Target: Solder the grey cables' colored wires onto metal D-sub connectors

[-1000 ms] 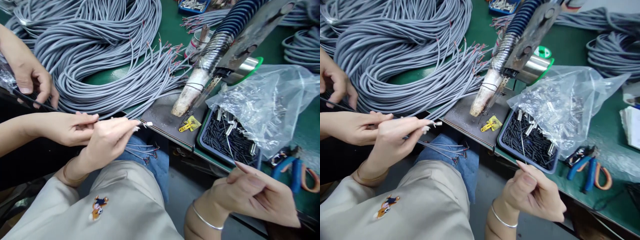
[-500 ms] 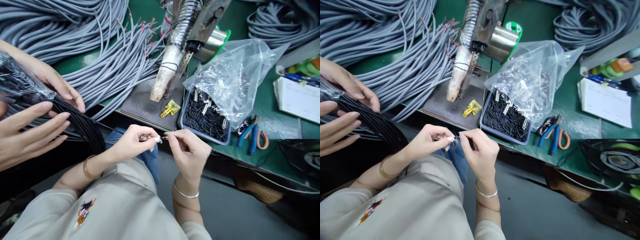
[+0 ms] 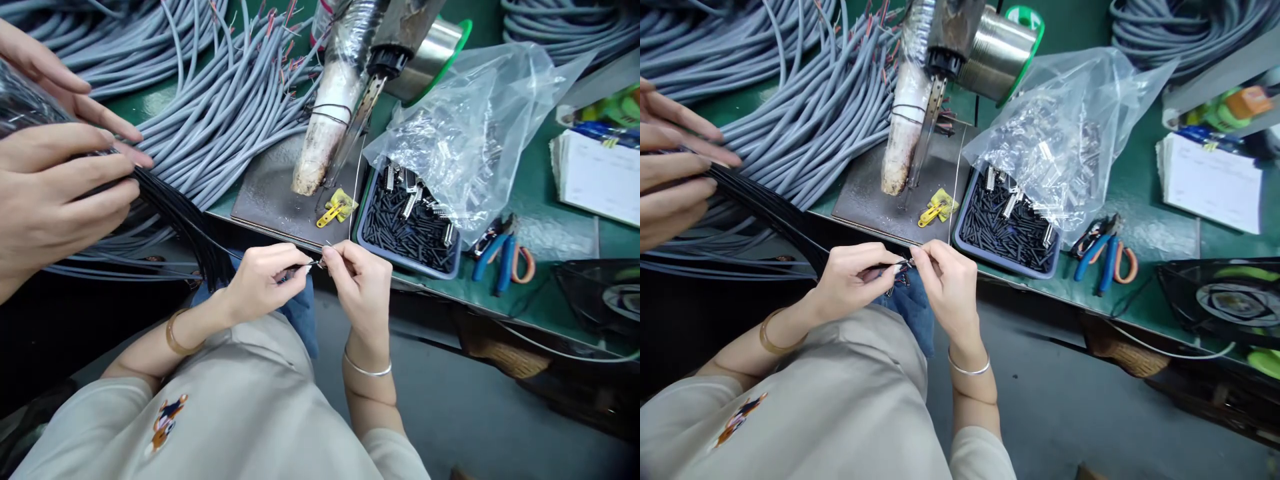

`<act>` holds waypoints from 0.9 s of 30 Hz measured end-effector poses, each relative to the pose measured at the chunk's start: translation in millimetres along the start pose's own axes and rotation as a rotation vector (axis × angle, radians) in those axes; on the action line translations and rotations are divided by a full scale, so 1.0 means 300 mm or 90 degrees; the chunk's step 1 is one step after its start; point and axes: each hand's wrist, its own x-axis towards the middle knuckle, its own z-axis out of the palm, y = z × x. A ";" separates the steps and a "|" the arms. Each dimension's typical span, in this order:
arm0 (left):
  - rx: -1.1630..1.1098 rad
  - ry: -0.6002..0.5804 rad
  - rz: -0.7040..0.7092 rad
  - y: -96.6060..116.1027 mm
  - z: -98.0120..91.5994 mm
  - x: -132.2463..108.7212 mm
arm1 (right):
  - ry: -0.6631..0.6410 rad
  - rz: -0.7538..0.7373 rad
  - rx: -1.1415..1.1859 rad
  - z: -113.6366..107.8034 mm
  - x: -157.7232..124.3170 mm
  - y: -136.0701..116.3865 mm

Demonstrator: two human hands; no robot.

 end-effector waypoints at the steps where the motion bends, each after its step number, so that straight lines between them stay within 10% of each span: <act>1: -0.050 -0.007 -0.055 -0.003 0.000 0.001 | 0.007 0.003 -0.005 0.004 0.000 0.001; 9: -0.355 0.010 -0.370 -0.056 -0.008 0.032 | 0.263 -0.024 0.090 0.034 -0.033 0.022; 27: -0.363 0.064 -0.340 -0.077 0.010 0.118 | 0.233 -0.223 -0.093 0.108 0.008 0.060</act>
